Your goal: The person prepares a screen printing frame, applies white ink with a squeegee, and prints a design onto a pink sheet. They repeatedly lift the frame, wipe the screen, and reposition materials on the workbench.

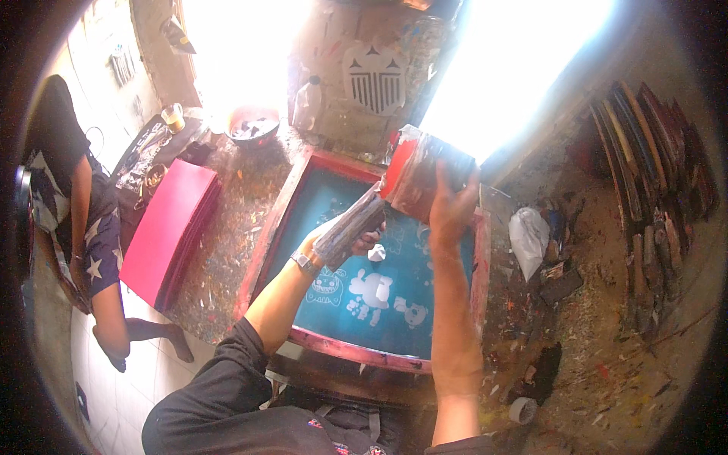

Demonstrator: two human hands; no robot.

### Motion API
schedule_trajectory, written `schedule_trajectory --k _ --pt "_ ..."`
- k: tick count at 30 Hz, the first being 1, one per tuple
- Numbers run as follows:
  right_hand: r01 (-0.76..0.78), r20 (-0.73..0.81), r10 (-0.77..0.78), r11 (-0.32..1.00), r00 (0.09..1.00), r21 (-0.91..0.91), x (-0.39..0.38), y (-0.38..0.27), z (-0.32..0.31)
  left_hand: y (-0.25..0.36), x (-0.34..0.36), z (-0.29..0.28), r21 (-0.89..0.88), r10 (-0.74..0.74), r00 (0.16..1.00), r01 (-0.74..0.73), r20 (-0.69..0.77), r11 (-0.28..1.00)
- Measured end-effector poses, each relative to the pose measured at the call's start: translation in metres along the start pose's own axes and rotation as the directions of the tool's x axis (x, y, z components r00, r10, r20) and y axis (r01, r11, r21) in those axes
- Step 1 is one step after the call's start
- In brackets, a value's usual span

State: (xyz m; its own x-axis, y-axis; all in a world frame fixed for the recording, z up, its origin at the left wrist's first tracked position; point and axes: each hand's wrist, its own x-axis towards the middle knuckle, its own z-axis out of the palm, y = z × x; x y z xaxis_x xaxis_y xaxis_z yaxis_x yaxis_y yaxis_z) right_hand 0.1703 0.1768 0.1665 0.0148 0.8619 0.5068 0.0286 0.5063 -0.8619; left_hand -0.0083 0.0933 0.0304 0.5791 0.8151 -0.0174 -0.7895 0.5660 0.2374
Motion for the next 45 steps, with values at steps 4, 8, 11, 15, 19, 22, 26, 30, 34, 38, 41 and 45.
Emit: schedule_trajectory --k 4,8,11,15,19,22,26,30,34,38,41,45 --pt "0.033 0.090 -0.023 0.993 0.996 -0.118 -0.003 -0.012 0.003 -0.001 -0.002 0.011 0.136 0.085 0.978 -0.059 -0.192 0.989" --pt "0.074 0.150 -0.049 0.984 0.988 -0.165 -0.015 -0.022 0.012 0.004 -0.004 0.006 0.128 0.068 0.978 -0.043 -0.197 0.991" --pt "0.045 0.259 -0.005 0.988 0.966 -0.148 -0.026 -0.030 0.011 -0.007 -0.006 0.021 0.206 0.253 0.903 -0.190 -0.348 0.960" --pt "0.009 0.310 0.032 0.991 0.950 -0.131 -0.052 -0.052 0.022 -0.008 -0.017 0.009 0.642 0.526 0.849 -0.376 -0.050 0.669" --pt "-0.033 0.343 0.061 0.996 0.937 -0.086 -0.073 -0.059 0.023 -0.012 -0.012 0.030 0.501 0.637 0.756 -0.497 -0.149 0.708" --pt "-0.120 0.402 0.103 0.993 0.910 0.017 -0.081 -0.066 0.011 0.005 -0.004 0.026 0.600 0.681 0.727 -0.505 -0.091 0.620" --pt "-0.110 0.388 0.173 0.978 0.905 -0.177 -0.084 -0.073 -0.033 0.042 -0.013 -0.045 0.597 0.619 0.754 -0.398 -0.219 0.697" --pt "-0.119 0.476 0.245 0.953 0.845 -0.278 -0.094 -0.062 -0.076 0.047 0.001 -0.057 0.347 0.536 0.752 -0.421 -0.384 0.838" --pt "0.156 0.761 0.284 0.880 0.583 -0.449 -0.136 -0.070 -0.070 0.042 -0.008 -0.043 0.440 0.609 0.683 -0.439 -0.404 0.784" --pt "0.661 0.886 0.116 0.623 0.449 -0.417 -0.192 -0.048 -0.066 0.038 -0.006 -0.023 0.452 0.627 0.653 -0.448 -0.423 0.771" --pt "0.779 0.909 0.054 0.496 0.414 -0.384 -0.232 -0.053 -0.072 0.027 0.003 -0.025 0.378 0.682 0.677 -0.575 -0.278 0.725" --pt "0.691 0.890 0.145 0.581 0.433 -0.431 -0.253 -0.054 -0.078 0.043 -0.006 -0.047 0.349 0.556 0.790 -0.460 -0.259 0.816"
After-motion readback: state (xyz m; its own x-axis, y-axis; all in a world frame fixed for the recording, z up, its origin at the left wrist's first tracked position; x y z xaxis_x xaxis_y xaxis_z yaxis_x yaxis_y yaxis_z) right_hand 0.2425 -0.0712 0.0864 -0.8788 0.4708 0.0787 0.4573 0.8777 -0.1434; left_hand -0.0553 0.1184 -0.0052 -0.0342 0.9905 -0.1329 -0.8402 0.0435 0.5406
